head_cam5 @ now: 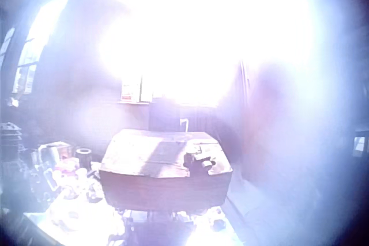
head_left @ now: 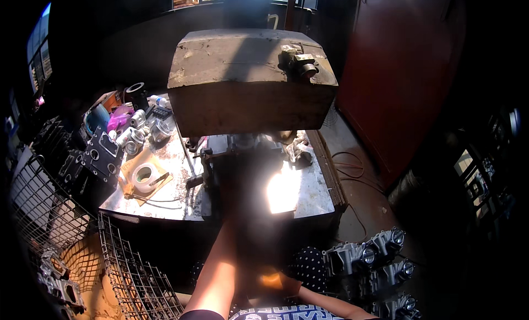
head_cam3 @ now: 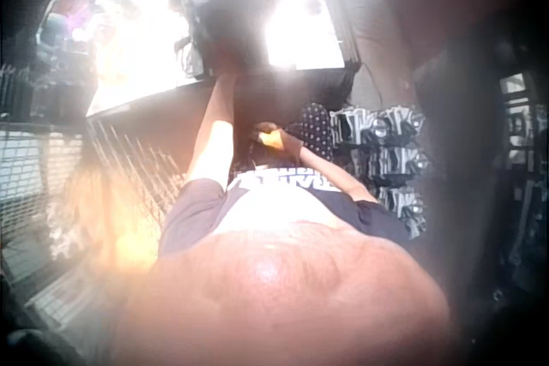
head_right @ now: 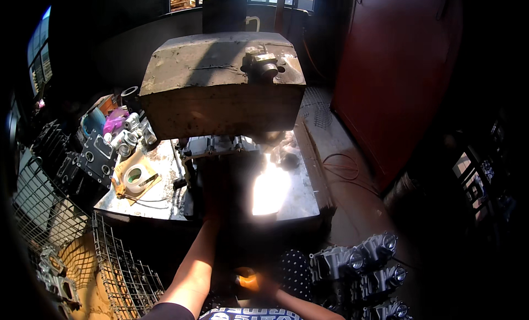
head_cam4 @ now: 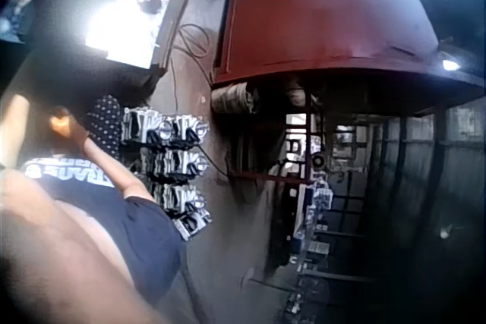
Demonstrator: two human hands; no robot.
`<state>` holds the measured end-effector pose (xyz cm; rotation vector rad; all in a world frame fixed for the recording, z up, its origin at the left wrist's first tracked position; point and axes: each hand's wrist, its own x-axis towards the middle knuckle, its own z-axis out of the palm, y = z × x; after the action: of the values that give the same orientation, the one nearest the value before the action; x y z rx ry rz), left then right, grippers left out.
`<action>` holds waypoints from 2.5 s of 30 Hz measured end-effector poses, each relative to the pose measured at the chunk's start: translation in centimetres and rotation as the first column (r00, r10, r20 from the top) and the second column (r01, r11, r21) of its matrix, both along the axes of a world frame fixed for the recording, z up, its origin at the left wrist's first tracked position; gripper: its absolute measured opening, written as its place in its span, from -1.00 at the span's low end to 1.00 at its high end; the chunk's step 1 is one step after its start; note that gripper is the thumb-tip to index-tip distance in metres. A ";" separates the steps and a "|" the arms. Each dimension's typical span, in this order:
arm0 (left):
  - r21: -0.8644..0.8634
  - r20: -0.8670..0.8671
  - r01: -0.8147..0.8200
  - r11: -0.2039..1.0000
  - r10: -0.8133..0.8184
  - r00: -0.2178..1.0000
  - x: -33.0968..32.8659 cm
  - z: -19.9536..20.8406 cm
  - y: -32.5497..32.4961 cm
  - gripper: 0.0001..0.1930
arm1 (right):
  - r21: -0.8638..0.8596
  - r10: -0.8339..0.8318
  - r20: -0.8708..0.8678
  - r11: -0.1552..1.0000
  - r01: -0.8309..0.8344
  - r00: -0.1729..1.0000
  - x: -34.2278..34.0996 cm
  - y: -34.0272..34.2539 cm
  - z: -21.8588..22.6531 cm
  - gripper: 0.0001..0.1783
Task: The person holds a metal component inside a cleaning machine, then removes it and places it into a wire storage cage.
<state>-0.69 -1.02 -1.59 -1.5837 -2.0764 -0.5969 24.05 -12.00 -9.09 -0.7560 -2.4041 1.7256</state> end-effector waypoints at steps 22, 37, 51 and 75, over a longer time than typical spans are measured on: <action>0.088 0.013 -0.019 0.996 0.018 1.000 -1.8 -2.3 2.1 -0.51 | -0.401 -0.678 -0.577 0.721 0.566 0.455 -6.8 22.1 9.5 -0.54; 0.021 -0.002 -0.031 0.999 0.031 1.000 -1.3 -1.1 1.4 -0.47 | 0.596 -0.473 -0.413 0.505 0.624 0.778 -10.6 25.6 6.7 -0.60; 0.076 -0.677 -0.421 0.904 0.356 0.644 -2.8 -4.5 3.1 -0.38 | 0.423 -0.599 -0.382 0.564 0.709 0.704 -11.5 23.1 11.2 -0.68; 0.473 0.081 -0.008 0.881 -0.035 0.996 -0.2 8.7 -4.5 -0.43 | -0.162 -0.587 -0.512 0.783 0.601 0.627 -10.4 28.8 1.8 -0.53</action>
<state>-0.86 -5.54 7.07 -1.3024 -1.7913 -1.1014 13.62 16.85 -7.29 -0.8013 -1.5404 1.3719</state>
